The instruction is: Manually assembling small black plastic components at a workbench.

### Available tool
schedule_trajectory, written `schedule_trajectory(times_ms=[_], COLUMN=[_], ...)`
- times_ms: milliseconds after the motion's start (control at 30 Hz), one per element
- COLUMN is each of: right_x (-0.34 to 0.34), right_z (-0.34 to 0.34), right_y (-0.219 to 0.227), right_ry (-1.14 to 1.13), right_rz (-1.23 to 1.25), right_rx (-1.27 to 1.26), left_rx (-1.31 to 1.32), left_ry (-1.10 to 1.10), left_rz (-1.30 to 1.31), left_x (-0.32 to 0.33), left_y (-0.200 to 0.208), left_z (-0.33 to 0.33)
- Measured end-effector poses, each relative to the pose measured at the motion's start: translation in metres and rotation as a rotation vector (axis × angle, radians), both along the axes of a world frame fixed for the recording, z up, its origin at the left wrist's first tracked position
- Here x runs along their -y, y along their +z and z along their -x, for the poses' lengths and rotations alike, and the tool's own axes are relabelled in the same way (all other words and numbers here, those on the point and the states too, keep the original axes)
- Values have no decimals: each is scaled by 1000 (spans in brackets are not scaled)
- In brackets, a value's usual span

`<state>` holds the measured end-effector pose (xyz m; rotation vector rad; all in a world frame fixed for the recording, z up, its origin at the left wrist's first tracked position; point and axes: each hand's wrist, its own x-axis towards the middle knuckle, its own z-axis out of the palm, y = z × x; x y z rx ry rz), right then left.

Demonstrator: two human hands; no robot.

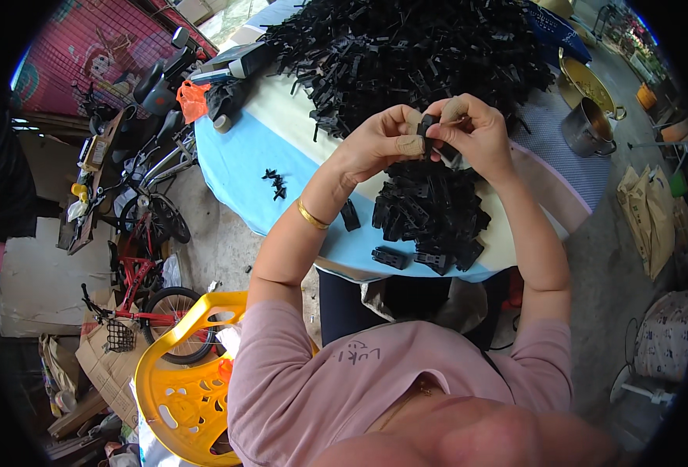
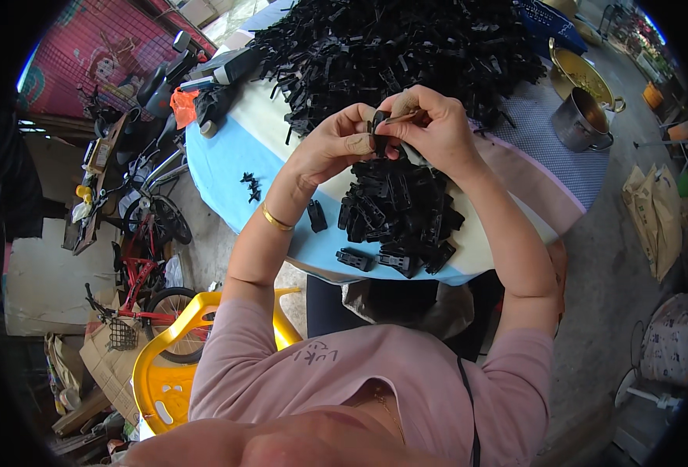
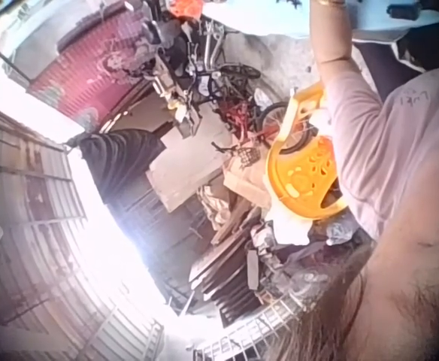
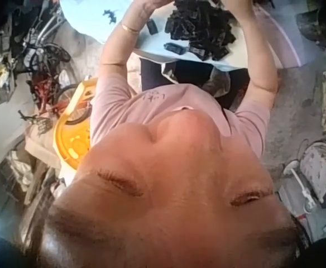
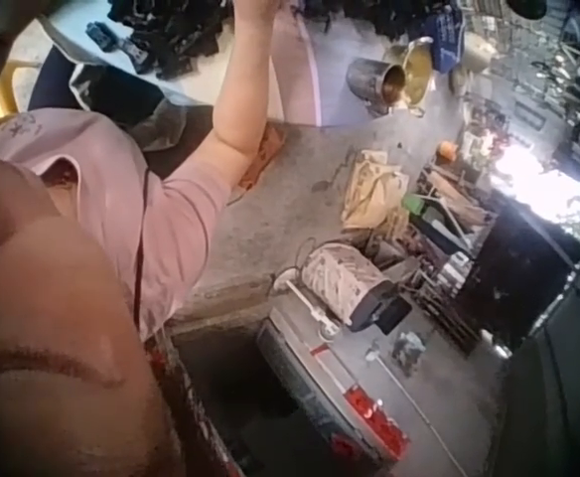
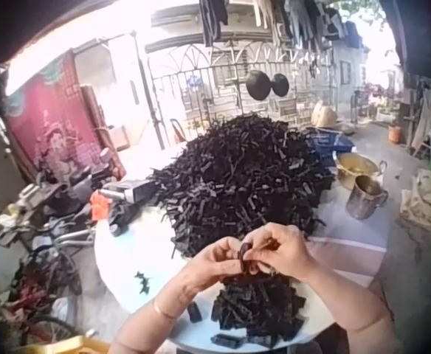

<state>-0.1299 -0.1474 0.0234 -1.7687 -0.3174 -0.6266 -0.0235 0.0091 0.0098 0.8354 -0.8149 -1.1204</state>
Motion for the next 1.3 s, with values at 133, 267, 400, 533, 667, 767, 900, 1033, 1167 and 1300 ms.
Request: schedule_trajectory(times_ms=[133,267,400,533,667,767,900,1033,1167,1300], right_x=[-1,0,-4,-10,-13,-18,-19,-21,-25,-24], right_z=[1,1,1,1,1,3,4,4,7,7], right_y=[5,6,1,-2,-1,1,1,1,4,6], right_ry=[-56,-134,-103,-145,-193,-183,-185,-205,-205,-187], right_rz=[127,12,-117,55,57,96,170,230,192,93], right_rx=[-8,-145,-272,-214,-237,-178,-55,18,-63,-195], left_rx=[49,206,348,425,552,544,501,503,470,813], left_ry=[86,369,537,623,664,702,711,712,711,868], left_rz=[47,40,-19,-9,-28,6,13,15,96,175], left_x=[0,0,2,2,3,3,2,0,1,3], left_y=[-3,0,3,8,2,-1,2,2,0,-3], left_z=[0,4,12,22,19,21,23,23,24,24])
